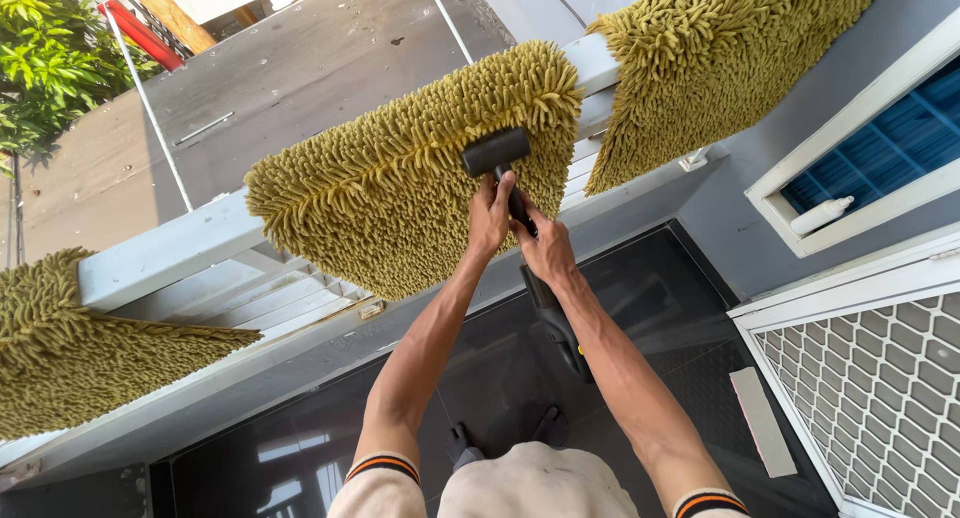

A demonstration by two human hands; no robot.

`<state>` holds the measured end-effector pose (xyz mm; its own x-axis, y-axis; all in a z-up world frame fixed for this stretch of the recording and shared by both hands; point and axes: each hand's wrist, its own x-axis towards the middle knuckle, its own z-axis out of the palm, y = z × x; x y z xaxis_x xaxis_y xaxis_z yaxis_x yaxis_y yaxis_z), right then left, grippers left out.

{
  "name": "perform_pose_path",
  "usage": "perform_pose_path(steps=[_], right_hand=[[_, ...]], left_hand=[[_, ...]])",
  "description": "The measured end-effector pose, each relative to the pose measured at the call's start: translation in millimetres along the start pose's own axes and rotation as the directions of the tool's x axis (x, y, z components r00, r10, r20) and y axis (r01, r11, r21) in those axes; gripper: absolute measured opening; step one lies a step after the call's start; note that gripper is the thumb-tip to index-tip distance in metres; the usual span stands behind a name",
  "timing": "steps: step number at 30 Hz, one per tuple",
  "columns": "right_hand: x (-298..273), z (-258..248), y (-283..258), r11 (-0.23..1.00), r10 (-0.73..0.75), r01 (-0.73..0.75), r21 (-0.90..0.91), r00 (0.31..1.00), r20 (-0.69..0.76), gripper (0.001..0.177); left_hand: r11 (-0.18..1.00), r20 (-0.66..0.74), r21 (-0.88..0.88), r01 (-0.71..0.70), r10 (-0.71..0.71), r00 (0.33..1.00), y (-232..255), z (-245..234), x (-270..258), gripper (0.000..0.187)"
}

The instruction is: The person uses a handheld vacuum cleaner to clean a shaggy yellow rug draped over a balcony railing. They repeatedly move the vacuum nozzle back and forth across the rug's surface while occasionally using their left hand to hold the rug in place.

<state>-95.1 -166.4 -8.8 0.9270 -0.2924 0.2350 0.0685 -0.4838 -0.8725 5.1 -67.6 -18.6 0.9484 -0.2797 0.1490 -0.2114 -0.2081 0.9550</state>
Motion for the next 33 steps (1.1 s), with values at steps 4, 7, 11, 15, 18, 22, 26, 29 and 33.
perform_pose_path(steps=[4, 7, 11, 15, 18, 22, 26, 29, 33], right_hand=[[-12.4, -11.1, 2.0, 0.999, 0.025, -0.025, 0.045, 1.0, -0.001, 0.053], [-10.4, -25.4, -2.0, 0.99, -0.129, 0.133, 0.04, 0.988, -0.084, 0.052], [17.1, -44.2, -19.5, 0.997, -0.046, 0.051, 0.059, 0.996, -0.082, 0.053], [36.5, -52.9, -19.7, 0.999, 0.002, 0.0, 0.047, 0.999, -0.042, 0.054], [30.5, -55.2, -3.7, 0.998, 0.041, -0.041, 0.057, 0.999, -0.003, 0.046], [18.6, -58.1, 11.4, 0.986, 0.127, -0.129, 0.105, 0.991, 0.029, 0.053], [8.0, -67.4, 12.1, 0.982, 0.121, -0.124, 0.142, 0.992, 0.025, 0.053], [14.3, -76.8, 6.8, 0.982, 0.092, -0.089, 0.166, 0.996, -0.01, 0.051], [37.7, -87.6, -2.2, 0.982, 0.072, -0.064, 0.178, 0.997, -0.037, 0.05]], left_hand=[[0.996, 0.041, -0.092, 0.006, -0.002, 0.999, 12.0, 9.6, -17.4, 0.056], [0.992, 0.034, -0.098, -0.073, 0.077, 0.996, 45.4, 11.7, -16.6, 0.052], [0.996, 0.042, -0.084, -0.003, 0.006, 0.999, 79.9, 14.4, 7.2, 0.053], [0.998, 0.012, -0.068, -0.013, 0.014, 1.0, 66.4, 29.9, 32.6, 0.055], [1.0, 0.013, -0.009, -0.005, 0.005, 1.0, 41.3, 41.8, 33.1, 0.056], [0.995, 0.058, -0.073, 0.063, -0.059, 0.997, 25.7, 56.0, 20.6, 0.054], [0.997, 0.067, -0.075, 0.031, -0.026, 0.997, 34.3, 63.4, 9.4, 0.051], [0.98, 0.09, -0.197, 0.007, 0.01, 0.996, 56.6, 65.8, 8.9, 0.048], [0.98, 0.062, -0.195, -0.042, 0.055, 0.997, 82.0, 67.6, 32.4, 0.048]])
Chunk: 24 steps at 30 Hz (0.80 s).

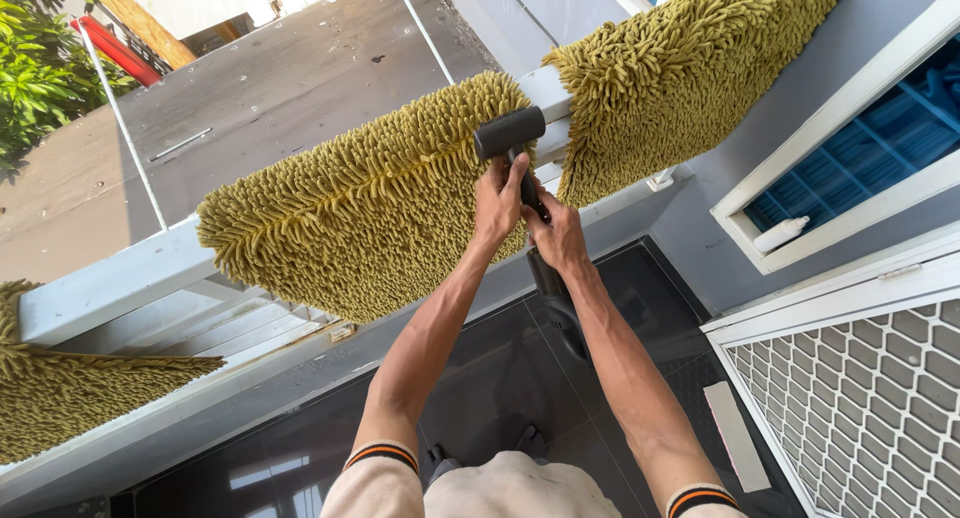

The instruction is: The person uses a handheld vacuum cleaner to clean a shaggy yellow rug draped over a balcony railing. They repeatedly move the vacuum nozzle back and forth across the rug's surface while occasionally using their left hand to hold the rug in place.

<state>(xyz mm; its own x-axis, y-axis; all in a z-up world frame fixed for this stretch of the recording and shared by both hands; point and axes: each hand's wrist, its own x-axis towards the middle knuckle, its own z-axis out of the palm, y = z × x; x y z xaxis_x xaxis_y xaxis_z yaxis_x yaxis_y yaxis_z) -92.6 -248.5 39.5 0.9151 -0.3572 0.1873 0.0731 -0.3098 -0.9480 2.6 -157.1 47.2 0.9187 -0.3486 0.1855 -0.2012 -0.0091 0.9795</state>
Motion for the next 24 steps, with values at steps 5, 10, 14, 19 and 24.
perform_pose_path(steps=[5, 10, 14, 19, 24], right_hand=[[14.7, -9.9, 2.3, 0.998, 0.054, -0.056, 0.021, 0.995, 0.084, 0.047], [7.5, -11.4, 20.5, 0.992, 0.106, -0.112, 0.053, 0.989, 0.106, 0.048], [-5.7, -7.0, 51.3, 0.989, 0.127, -0.134, 0.058, 0.985, 0.113, 0.04], [-26.1, -0.9, 88.1, 0.991, 0.13, -0.128, -0.042, 0.99, 0.062, 0.023], [-12.9, 6.8, 81.4, 0.995, 0.043, -0.03, 0.1, 0.99, -0.133, 0.025]], left_hand=[[0.998, -0.049, 0.0, 0.069, -0.069, 0.996, -6.9, 7.0, 10.7, 0.049], [0.996, -0.034, 0.009, 0.094, -0.094, 0.995, -34.5, 11.8, 2.7, 0.049], [0.989, 0.002, 0.021, 0.148, -0.148, 0.989, -66.5, 13.9, -4.5, 0.051], [0.975, 0.177, 0.063, 0.214, -0.222, 0.959, -86.2, -5.0, -26.4, 0.051], [0.992, -0.012, 0.085, 0.097, -0.096, 0.995, -59.7, -73.1, -40.6, 0.045]])
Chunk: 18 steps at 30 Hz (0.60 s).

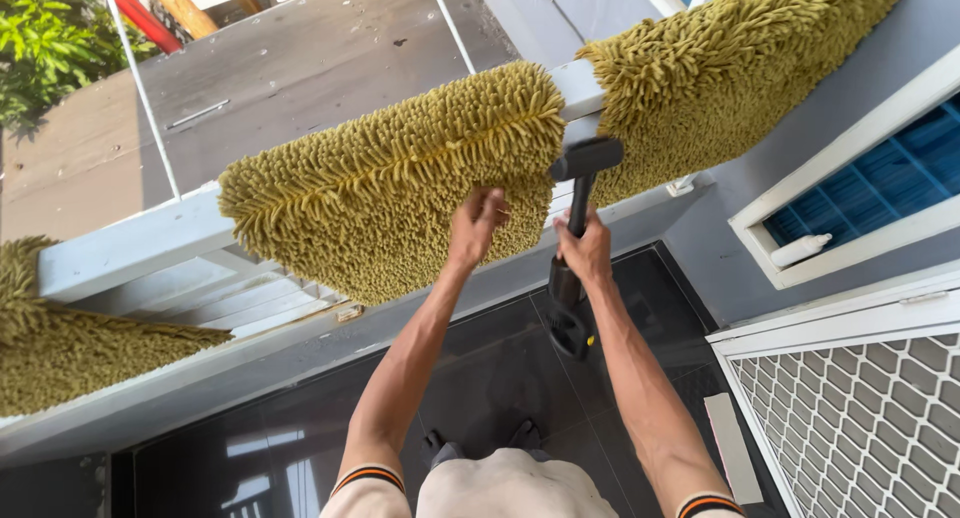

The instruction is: The person uses a handheld vacuum cleaner to clean a shaggy yellow rug draped over a balcony railing. They repeatedly move the vacuum nozzle back and forth across the rug's surface while occasionally using their left hand to hold the rug in place.

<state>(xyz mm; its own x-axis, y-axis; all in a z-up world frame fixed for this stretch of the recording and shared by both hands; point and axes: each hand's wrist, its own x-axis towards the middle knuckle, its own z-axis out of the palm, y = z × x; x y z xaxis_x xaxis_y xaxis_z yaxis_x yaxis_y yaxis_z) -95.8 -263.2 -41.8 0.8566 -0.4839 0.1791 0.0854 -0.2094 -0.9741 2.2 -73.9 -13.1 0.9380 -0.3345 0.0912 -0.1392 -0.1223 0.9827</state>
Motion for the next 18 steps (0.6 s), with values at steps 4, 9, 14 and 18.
perform_pose_path(steps=[4, 9, 14, 18], right_hand=[[39.7, 13.0, -31.6, 0.991, -0.109, 0.105, 0.08, 0.993, 0.046, 0.037], [71.9, 33.4, -53.6, 0.992, -0.122, 0.122, -0.016, 0.992, -0.001, 0.043], [83.5, 52.2, -35.1, 0.994, -0.06, 0.064, 0.086, 0.997, -0.049, 0.044], [90.1, 48.7, -24.8, 0.986, -0.028, 0.04, 0.164, 0.996, -0.08, 0.046]], left_hand=[[0.979, -0.333, 0.121, -0.163, 0.194, 0.923, 20.0, -81.3, -8.9, 0.028], [0.888, -0.686, 0.422, -0.184, 0.445, 0.575, 47.5, -181.5, -31.6, 0.014], [0.83, -0.758, 0.552, 0.077, 0.461, 0.46, 53.8, -227.7, -44.2, 0.026], [0.807, -0.791, 0.562, 0.184, 0.459, 0.404, 40.1, -250.1, -46.2, 0.048]])
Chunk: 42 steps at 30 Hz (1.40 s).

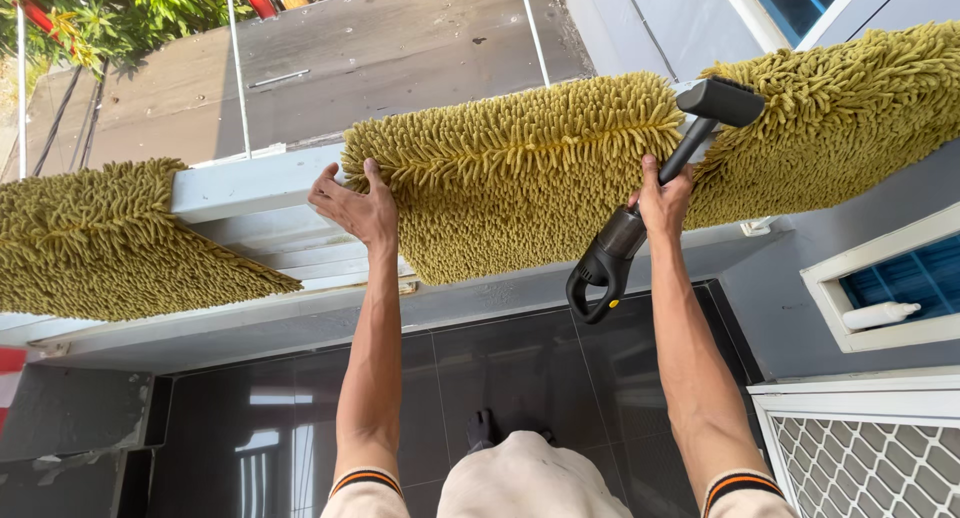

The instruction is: The person uses a handheld vacuum cleaner to clean a shaggy yellow rug draped over a balcony railing. They repeatedly move the vacuum nozzle back and forth across the rug's surface while occasionally using their left hand to hold the rug in place.

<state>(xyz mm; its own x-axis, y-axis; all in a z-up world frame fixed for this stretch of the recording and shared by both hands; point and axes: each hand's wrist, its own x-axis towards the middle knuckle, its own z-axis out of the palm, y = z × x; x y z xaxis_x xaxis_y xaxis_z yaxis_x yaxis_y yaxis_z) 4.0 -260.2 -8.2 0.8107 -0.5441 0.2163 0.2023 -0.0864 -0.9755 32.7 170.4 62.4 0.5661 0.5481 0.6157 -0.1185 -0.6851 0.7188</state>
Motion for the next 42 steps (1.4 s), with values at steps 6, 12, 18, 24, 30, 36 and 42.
perform_pose_path(steps=[6, 12, 18, 24, 30, 36, 42], right_hand=[[-7.0, -4.9, -1.4, 1.0, 0.011, -0.01, -0.023, 1.0, 0.016, 0.037], [-12.2, -3.9, -11.0, 0.999, -0.013, 0.013, -0.035, 1.0, -0.006, 0.039], [-23.5, -9.3, -15.2, 0.996, -0.001, -0.001, -0.088, 1.0, -0.021, 0.032], [-37.7, -19.5, -6.7, 0.998, 0.037, -0.039, -0.049, 0.999, -0.026, 0.041], [-37.9, -23.2, 17.6, 0.996, 0.08, -0.08, 0.035, 0.997, 0.0, 0.047], [-30.8, -22.3, 13.1, 0.987, -0.16, 0.158, 0.034, 0.985, 0.064, 0.063], [-39.3, -10.9, -16.7, 0.993, -0.096, 0.099, -0.058, 0.994, 0.055, 0.062]], left_hand=[[0.988, 0.055, -0.135, 0.069, -0.062, 0.997, -19.0, 9.4, -2.7, 0.061], [0.952, 0.172, -0.201, 0.232, -0.199, 0.965, -12.6, -0.8, -12.1, 0.056], [0.922, 0.247, -0.253, 0.292, -0.231, 0.941, -14.6, -10.8, -26.0, 0.047], [0.958, 0.16, -0.256, 0.129, -0.089, 0.983, -25.6, -5.5, -37.3, 0.043], [0.95, 0.225, -0.187, 0.248, -0.204, 0.953, -31.8, -1.4, -39.2, 0.046], [0.978, 0.18, -0.156, 0.141, -0.112, 0.977, -36.0, 3.7, -45.9, 0.052], [0.961, 0.245, -0.183, 0.206, -0.158, 0.957, -26.1, -6.4, -48.0, 0.048]])
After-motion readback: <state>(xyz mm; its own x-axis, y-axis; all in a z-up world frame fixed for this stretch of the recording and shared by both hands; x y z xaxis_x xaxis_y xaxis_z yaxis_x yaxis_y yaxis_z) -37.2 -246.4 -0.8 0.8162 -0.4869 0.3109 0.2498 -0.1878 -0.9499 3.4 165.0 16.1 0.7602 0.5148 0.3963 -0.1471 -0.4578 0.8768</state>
